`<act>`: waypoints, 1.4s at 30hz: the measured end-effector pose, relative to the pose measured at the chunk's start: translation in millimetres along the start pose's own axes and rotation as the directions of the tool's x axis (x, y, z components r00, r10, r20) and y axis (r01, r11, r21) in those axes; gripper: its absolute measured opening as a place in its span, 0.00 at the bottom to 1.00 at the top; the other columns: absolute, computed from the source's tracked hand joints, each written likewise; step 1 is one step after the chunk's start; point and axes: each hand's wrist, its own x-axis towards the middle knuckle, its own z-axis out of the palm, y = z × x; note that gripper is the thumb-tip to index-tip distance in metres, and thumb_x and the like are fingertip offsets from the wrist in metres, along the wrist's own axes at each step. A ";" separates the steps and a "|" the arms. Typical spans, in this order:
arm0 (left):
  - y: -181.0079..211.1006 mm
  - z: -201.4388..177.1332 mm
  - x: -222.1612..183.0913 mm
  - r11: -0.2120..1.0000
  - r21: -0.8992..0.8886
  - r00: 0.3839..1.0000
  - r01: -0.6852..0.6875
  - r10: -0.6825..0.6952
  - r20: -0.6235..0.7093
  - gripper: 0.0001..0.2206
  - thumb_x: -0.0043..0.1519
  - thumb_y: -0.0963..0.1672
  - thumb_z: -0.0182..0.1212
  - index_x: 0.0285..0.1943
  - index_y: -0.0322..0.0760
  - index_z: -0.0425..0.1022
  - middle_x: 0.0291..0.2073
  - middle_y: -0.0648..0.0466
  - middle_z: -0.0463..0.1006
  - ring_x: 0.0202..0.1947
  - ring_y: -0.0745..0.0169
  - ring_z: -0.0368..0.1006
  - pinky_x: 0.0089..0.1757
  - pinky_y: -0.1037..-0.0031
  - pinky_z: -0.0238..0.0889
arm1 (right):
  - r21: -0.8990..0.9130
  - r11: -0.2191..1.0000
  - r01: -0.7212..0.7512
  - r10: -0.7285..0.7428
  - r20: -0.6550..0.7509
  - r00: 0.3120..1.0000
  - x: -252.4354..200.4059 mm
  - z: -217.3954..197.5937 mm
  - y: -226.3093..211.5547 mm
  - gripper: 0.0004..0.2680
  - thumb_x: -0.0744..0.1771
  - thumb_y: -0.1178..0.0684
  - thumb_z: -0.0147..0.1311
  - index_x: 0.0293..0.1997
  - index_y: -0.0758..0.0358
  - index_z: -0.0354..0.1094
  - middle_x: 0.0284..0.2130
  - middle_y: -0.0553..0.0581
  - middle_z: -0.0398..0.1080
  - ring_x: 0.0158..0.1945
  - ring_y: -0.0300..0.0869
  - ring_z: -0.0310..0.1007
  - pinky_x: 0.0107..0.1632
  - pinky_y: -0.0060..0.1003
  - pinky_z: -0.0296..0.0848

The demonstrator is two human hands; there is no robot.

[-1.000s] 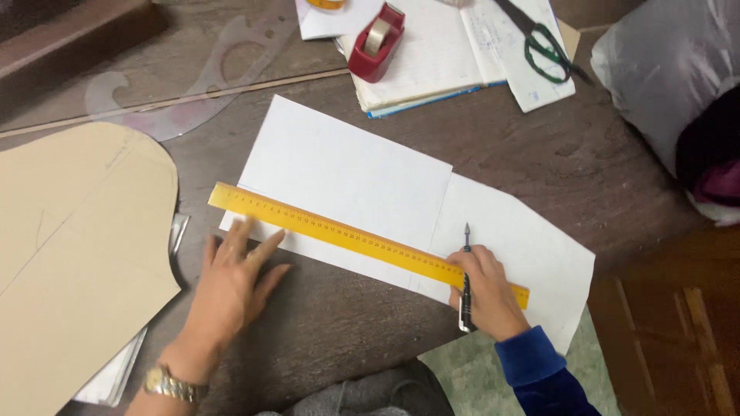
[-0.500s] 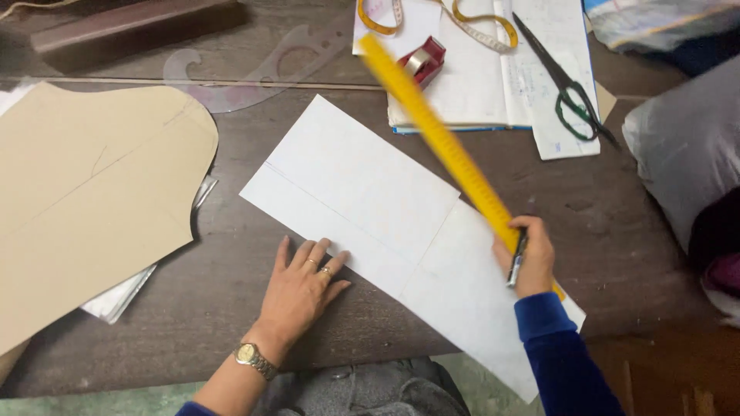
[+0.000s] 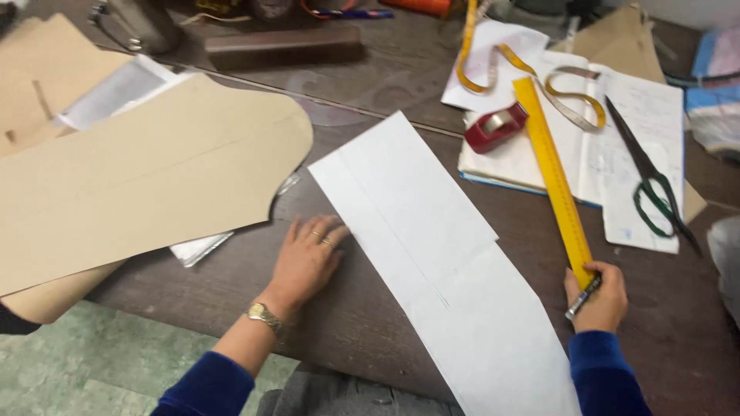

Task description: Drawing lines and curves on paper using a ruler and pen to create a garment pattern.

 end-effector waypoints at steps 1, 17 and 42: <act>-18.3 -4.8 -3.5 1.000 0.009 1.000 0.012 -0.012 -0.005 0.20 0.56 0.46 0.58 0.59 0.47 0.68 0.57 0.53 0.69 0.59 0.52 0.62 0.59 0.48 0.47 | 0.012 1.000 0.010 -0.010 0.001 1.000 1.3 5.6 6.2 0.12 0.63 0.59 0.66 0.46 0.69 0.66 0.42 0.66 0.69 0.43 0.55 0.70 0.46 0.46 0.70; -158.1 -44.1 -53.8 0.923 0.361 0.983 0.129 -0.071 -0.170 0.03 0.61 0.48 0.59 0.41 0.54 0.73 0.36 0.64 0.74 0.30 0.64 0.69 0.21 0.73 0.61 | 0.173 0.973 -0.152 0.162 -0.040 0.986 4.9 -8.9 -105.5 0.05 0.74 0.58 0.43 0.48 0.70 0.62 0.42 0.65 0.70 0.40 0.51 0.71 0.46 0.44 0.68; 58.8 21.9 -6.6 0.835 -0.460 0.935 -0.302 0.164 -0.316 0.09 0.58 0.43 0.61 0.30 0.35 0.66 0.28 0.50 0.66 0.25 0.52 0.64 0.18 0.64 0.53 | 0.381 0.904 -0.193 0.007 0.439 0.899 62.5 108.8 -182.5 0.04 0.64 0.58 0.53 0.39 0.58 0.65 0.35 0.52 0.73 0.39 0.39 0.75 0.48 0.31 0.69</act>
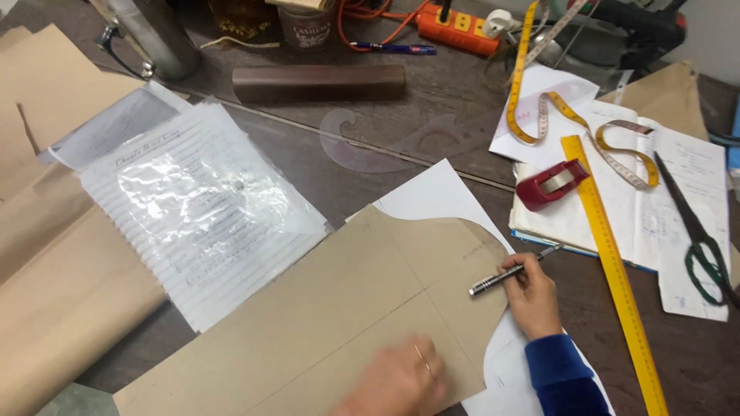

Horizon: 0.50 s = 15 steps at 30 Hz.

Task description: Drawing lines and curves on paper using a ruler and pen to create a garment pattern.

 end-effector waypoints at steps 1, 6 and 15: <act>-18.2 -8.8 12.0 1.000 0.002 1.000 0.009 -0.009 0.000 0.09 0.58 0.43 0.61 0.30 0.35 0.66 0.28 0.50 0.66 0.25 0.52 0.64 0.18 0.64 0.53 | 0.001 1.000 0.000 0.000 0.009 1.000 -2.2 -1.2 3.1 0.04 0.64 0.58 0.53 0.39 0.58 0.65 0.35 0.52 0.73 0.39 0.39 0.75 0.48 0.31 0.69; -91.0 -16.9 51.2 0.880 0.379 0.947 0.287 -0.320 0.025 0.25 0.63 0.51 0.51 0.65 0.32 0.62 0.64 0.35 0.59 0.66 0.36 0.52 0.60 0.43 0.41 | -0.085 0.993 0.085 -0.088 -0.035 0.996 -6.6 -6.0 22.9 0.04 0.64 0.59 0.54 0.40 0.58 0.67 0.34 0.49 0.73 0.32 0.37 0.69 0.38 0.31 0.64; -101.7 -0.1 57.6 0.826 0.443 0.910 0.349 -0.412 0.050 0.30 0.60 0.55 0.46 0.70 0.44 0.55 0.71 0.42 0.46 0.70 0.41 0.41 0.61 0.38 0.30 | -0.041 0.998 0.042 -0.047 -0.141 0.989 1.0 -0.3 30.3 0.05 0.65 0.57 0.59 0.41 0.60 0.67 0.31 0.50 0.70 0.29 0.34 0.64 0.35 0.28 0.65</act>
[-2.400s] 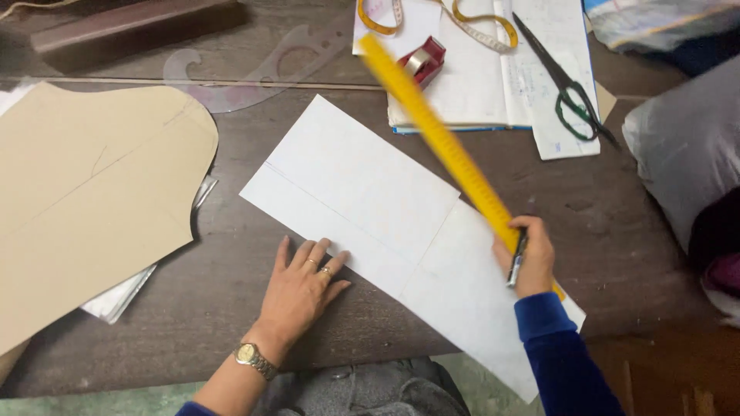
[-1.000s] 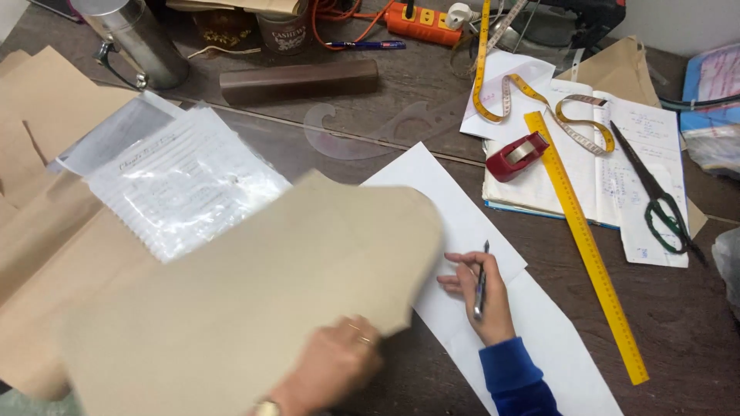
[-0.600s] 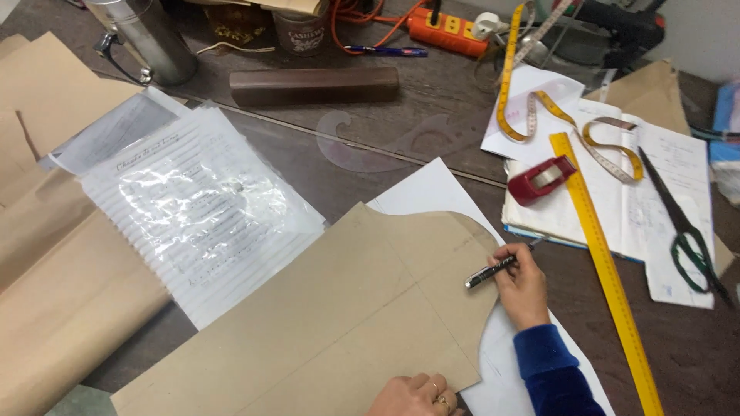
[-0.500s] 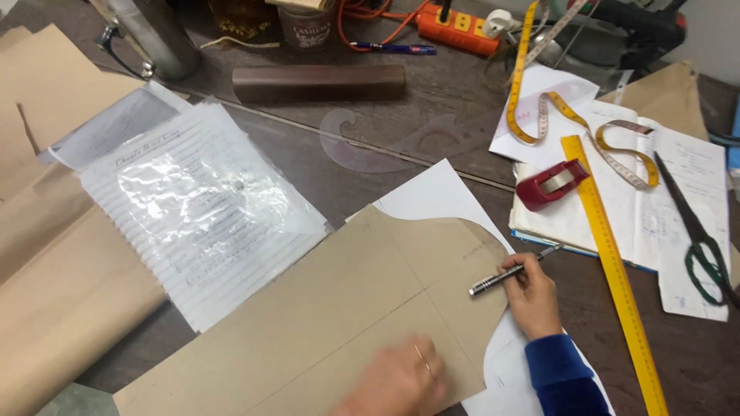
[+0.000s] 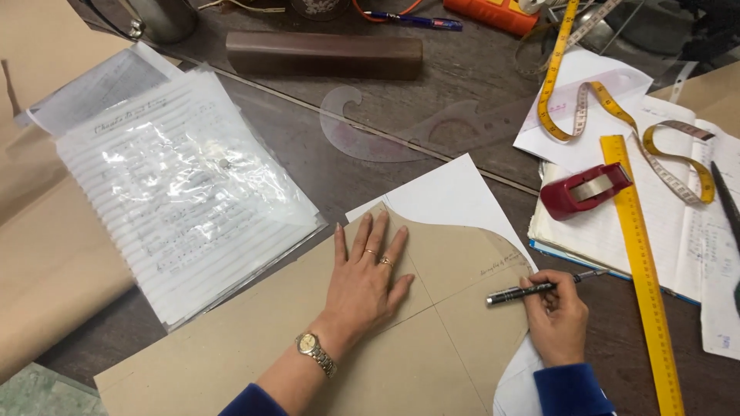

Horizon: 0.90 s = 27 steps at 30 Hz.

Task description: Drawing lines and curves on paper using a ruler and pen to create a garment pattern.

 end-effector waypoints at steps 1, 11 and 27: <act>-0.4 0.4 1.1 1.000 0.002 1.000 0.001 -0.001 0.000 0.30 0.60 0.55 0.46 0.70 0.44 0.55 0.71 0.42 0.46 0.70 0.41 0.41 0.61 0.38 0.30 | 0.002 1.000 0.000 0.000 0.001 1.000 -0.5 0.5 1.3 0.05 0.65 0.57 0.59 0.41 0.60 0.67 0.31 0.50 0.70 0.29 0.34 0.64 0.35 0.28 0.65; -5.3 -0.2 6.6 0.996 0.082 0.999 -0.028 0.031 -0.032 0.31 0.60 0.57 0.45 0.72 0.48 0.54 0.72 0.45 0.46 0.72 0.45 0.40 0.62 0.39 0.28 | 0.005 0.999 -0.043 0.043 -0.039 0.998 -3.7 2.5 1.3 0.05 0.65 0.59 0.58 0.40 0.60 0.66 0.33 0.49 0.68 0.27 0.32 0.59 0.34 0.26 0.62; -5.3 -5.3 9.7 0.997 0.073 0.999 -0.025 0.027 -0.022 0.30 0.62 0.57 0.44 0.72 0.48 0.52 0.72 0.45 0.46 0.72 0.46 0.39 0.62 0.40 0.26 | -0.024 0.997 -0.076 0.076 -0.022 0.997 -4.2 0.7 -3.9 0.06 0.65 0.60 0.59 0.41 0.63 0.66 0.34 0.52 0.69 0.26 0.33 0.58 0.29 0.26 0.60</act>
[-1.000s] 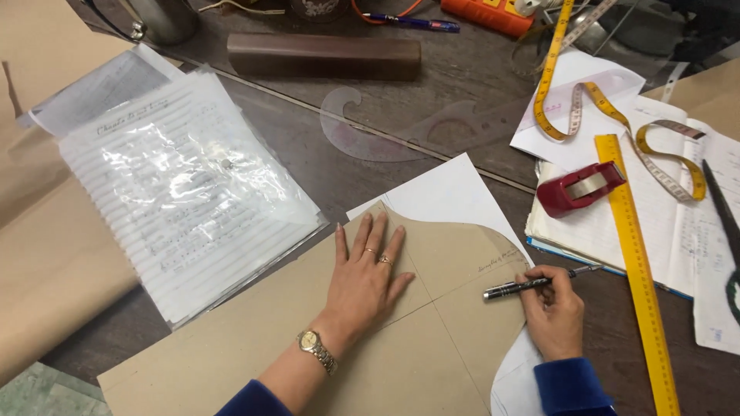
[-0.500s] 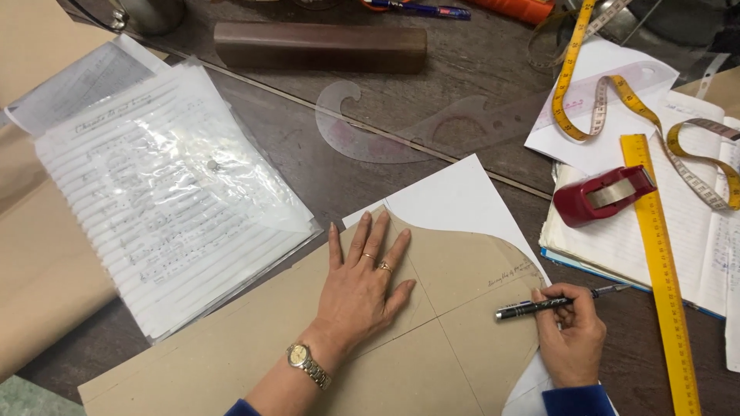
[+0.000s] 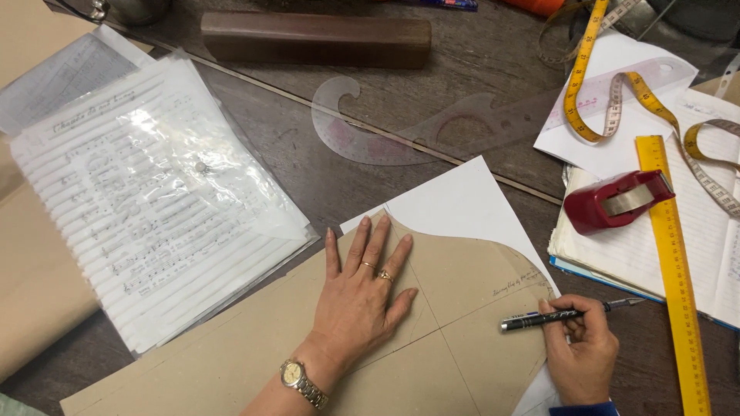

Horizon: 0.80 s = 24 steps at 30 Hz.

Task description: Drawing lines and curves on paper using a ruler and pen to create a garment pattern.

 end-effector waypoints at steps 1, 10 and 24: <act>0.0 0.0 0.1 1.000 -0.001 1.000 0.001 -0.001 0.002 0.30 0.62 0.57 0.44 0.72 0.48 0.52 0.72 0.45 0.46 0.72 0.46 0.39 0.62 0.40 0.26 | -0.001 1.000 -0.001 0.001 0.002 1.000 0.0 -0.2 -0.6 0.06 0.65 0.60 0.59 0.41 0.63 0.66 0.34 0.52 0.69 0.26 0.33 0.58 0.29 0.26 0.60; -1.0 -0.2 1.3 1.000 -0.021 1.000 0.001 0.000 0.013 0.30 0.62 0.57 0.44 0.72 0.47 0.53 0.72 0.45 0.47 0.72 0.45 0.39 0.62 0.40 0.26 | -0.013 0.999 0.038 -0.038 -0.028 0.999 -1.0 1.2 0.0 0.05 0.66 0.60 0.59 0.41 0.62 0.66 0.31 0.49 0.66 0.24 0.31 0.52 0.28 0.26 0.55; -0.8 0.4 1.9 1.000 -0.023 1.000 0.005 -0.005 0.018 0.30 0.62 0.57 0.43 0.72 0.47 0.53 0.72 0.45 0.47 0.72 0.45 0.39 0.63 0.40 0.26 | -0.019 1.000 0.015 -0.016 -0.017 1.000 -0.6 1.0 -0.2 0.05 0.65 0.61 0.59 0.40 0.63 0.65 0.30 0.50 0.66 0.24 0.30 0.56 0.29 0.24 0.58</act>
